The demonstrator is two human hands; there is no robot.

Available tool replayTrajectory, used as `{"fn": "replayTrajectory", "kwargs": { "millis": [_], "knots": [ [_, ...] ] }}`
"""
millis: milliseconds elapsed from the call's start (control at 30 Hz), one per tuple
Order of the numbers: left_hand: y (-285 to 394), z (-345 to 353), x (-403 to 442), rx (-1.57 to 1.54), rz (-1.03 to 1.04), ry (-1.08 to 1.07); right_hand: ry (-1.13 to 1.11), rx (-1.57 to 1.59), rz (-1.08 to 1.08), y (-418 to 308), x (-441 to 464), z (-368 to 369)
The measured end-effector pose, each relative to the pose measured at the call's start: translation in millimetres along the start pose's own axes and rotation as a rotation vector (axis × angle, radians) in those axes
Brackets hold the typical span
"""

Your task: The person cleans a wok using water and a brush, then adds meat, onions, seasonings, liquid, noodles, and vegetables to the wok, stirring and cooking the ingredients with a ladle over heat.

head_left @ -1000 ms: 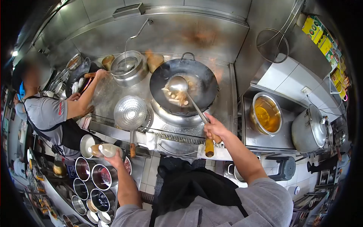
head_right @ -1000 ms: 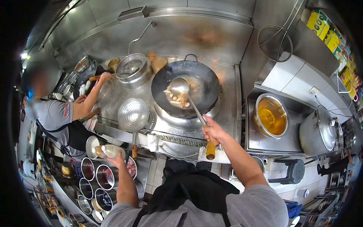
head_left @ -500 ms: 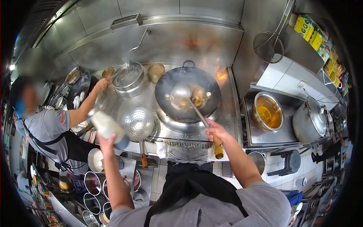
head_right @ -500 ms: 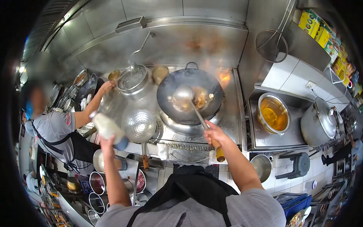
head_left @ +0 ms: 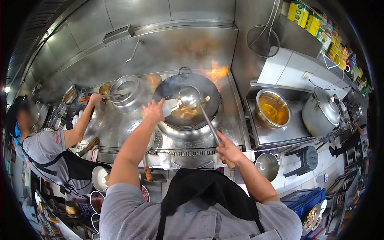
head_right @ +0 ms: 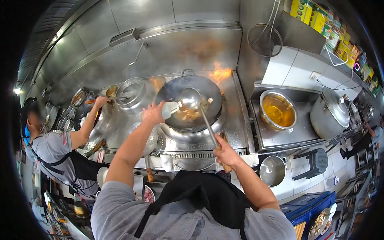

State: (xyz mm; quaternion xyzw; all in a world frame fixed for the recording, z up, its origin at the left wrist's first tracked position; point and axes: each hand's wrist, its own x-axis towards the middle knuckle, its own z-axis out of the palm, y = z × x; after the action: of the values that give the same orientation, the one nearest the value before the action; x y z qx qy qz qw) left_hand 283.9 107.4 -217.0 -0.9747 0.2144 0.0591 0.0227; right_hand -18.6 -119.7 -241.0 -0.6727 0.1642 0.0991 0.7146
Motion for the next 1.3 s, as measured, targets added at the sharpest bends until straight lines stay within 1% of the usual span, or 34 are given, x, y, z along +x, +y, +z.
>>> {"fn": "replayTrajectory", "kwargs": {
  "millis": [33,67,133,200,267,333,500,767,833,867,933,967,1000,1067,1100,1133,1200,1233,1267,1300],
  "knots": [
    [6.2,-3.4,8.4,0.109,0.016,0.02,-0.054,0.121,-0.023,12.8,1.7,-2.5],
    [11.4,-5.9,16.3,0.219,0.029,0.039,-0.053,0.122,-0.028,16.8,-1.2,-3.4],
    [19.0,-4.3,34.0,0.279,0.034,0.063,-0.117,0.381,-0.016,21.4,-5.1,-3.0],
    [25.2,-7.3,45.7,0.374,0.048,0.074,-0.124,0.401,0.008,22.7,-5.9,-6.0],
    [32.2,-7.9,50.6,0.394,0.051,0.072,-0.145,0.474,0.006,27.2,-4.4,-11.1],
    [36.9,-3.2,54.8,0.362,0.048,0.115,-0.153,0.502,0.011,26.2,-4.3,-17.1],
    [36.5,4.1,51.3,0.361,0.001,0.065,-0.191,0.545,0.023,26.9,2.3,-34.1],
    [5.8,7.6,15.1,0.267,-0.137,0.013,-0.184,0.438,0.043,23.4,35.4,-54.7],
    [-6.8,18.0,-1.3,0.212,-0.181,0.125,-0.191,0.419,0.061,21.0,47.2,-57.7],
    [-10.8,21.8,-10.5,0.201,-0.189,0.119,-0.192,0.409,0.071,20.2,53.1,-60.4],
    [-15.1,12.4,-39.7,-0.008,-0.283,0.132,-0.214,0.382,0.079,18.9,69.9,-66.6],
    [-19.4,16.1,-52.5,-0.087,-0.307,0.187,-0.233,0.367,0.08,19.5,78.4,-67.4],
    [-26.3,24.7,-65.5,-0.094,-0.323,0.182,-0.242,0.356,0.09,20.5,85.7,-67.8],
    [-42.9,43.8,-95.0,-0.411,-0.371,0.39,-0.109,0.064,0.018,24.2,100.5,-68.2],
    [-50.0,52.7,-111.8,-0.505,-0.365,0.51,-0.024,-0.278,-0.065,31.1,108.0,-67.8],
    [-60.4,66.0,-128.1,-0.509,-0.39,0.507,-0.044,-0.29,-0.058,38.6,110.5,-66.1],
    [-83.3,96.2,-161.7,-0.778,-0.457,0.708,0.307,-1.026,-0.1,50.6,114.0,-59.2],
    [-91.5,108.4,-181.1,-0.826,-0.527,0.729,0.267,-0.992,0.006,30.1,97.8,-49.7],
    [-100.5,119.8,-201.2,-0.874,-0.598,0.75,0.24,-1.01,0.001,44.2,101.6,-52.8],
    [-118.6,143.7,-216.7,-0.805,-0.63,0.781,0.187,-0.841,-0.061,66.9,104.8,-63.3]
  ]
}}
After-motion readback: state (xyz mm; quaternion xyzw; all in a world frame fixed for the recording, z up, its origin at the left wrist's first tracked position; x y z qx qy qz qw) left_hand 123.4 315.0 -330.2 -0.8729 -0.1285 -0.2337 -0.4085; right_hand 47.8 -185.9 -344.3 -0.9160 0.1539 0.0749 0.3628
